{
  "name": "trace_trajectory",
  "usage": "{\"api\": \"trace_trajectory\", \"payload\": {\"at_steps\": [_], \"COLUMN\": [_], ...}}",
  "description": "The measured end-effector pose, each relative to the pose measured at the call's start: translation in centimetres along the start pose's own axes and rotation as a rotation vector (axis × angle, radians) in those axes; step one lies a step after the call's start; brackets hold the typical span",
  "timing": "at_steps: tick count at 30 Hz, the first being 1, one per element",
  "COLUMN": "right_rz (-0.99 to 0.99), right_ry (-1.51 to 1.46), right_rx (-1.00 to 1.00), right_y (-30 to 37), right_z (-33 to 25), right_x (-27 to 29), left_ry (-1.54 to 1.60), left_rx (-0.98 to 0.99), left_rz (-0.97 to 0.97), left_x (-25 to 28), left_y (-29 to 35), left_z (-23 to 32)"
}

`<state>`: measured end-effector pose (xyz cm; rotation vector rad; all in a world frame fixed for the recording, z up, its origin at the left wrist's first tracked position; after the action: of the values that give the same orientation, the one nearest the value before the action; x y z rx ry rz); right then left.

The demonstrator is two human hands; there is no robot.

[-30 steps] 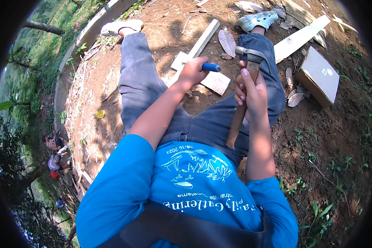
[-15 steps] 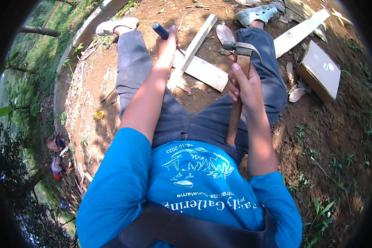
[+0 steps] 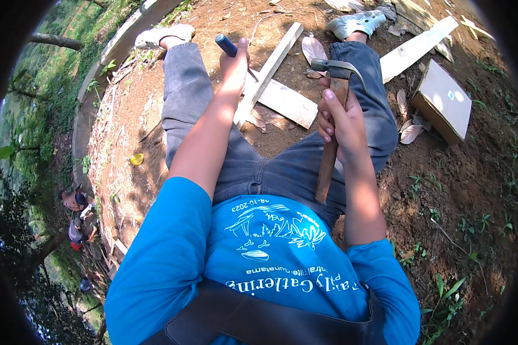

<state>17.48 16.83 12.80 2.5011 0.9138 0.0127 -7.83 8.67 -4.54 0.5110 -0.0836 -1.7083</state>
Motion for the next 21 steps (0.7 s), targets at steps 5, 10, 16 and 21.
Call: {"api": "trace_trajectory", "payload": {"at_steps": [5,10,16,21], "right_rz": [-0.018,-0.025,-0.055,-0.068], "right_ry": [-0.017,-0.028,-0.098,-0.148], "right_rx": [0.006,0.016,0.032,0.046], "right_y": [0.2,0.5,0.6,1.2], "right_z": [0.1,0.4,0.3,-0.5], "right_x": [-0.1,0.3,0.9,1.6], "left_ry": [0.08,0.018,-0.138,-0.195], "left_rx": [-0.008,-0.019,0.006,-0.029], "left_rz": [-0.055,-0.112,-0.09,-0.078], "left_x": [0.3,-0.2,-0.5,-0.3], "left_y": [-0.1,1.0,1.6,2.5], "left_z": [-0.2,0.1,0.1,-0.7]}}
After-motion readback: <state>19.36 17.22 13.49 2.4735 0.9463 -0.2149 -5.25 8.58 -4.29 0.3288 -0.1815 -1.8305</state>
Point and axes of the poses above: each hand's wrist, its own y-axis away from the middle knuckle, its own x-axis out of the back of the hand, z = x × y, the point moved 9 cm from there along -y, towards the middle knuckle, and after that the axes turned 10 degrees about z, right-handed, at the moved point
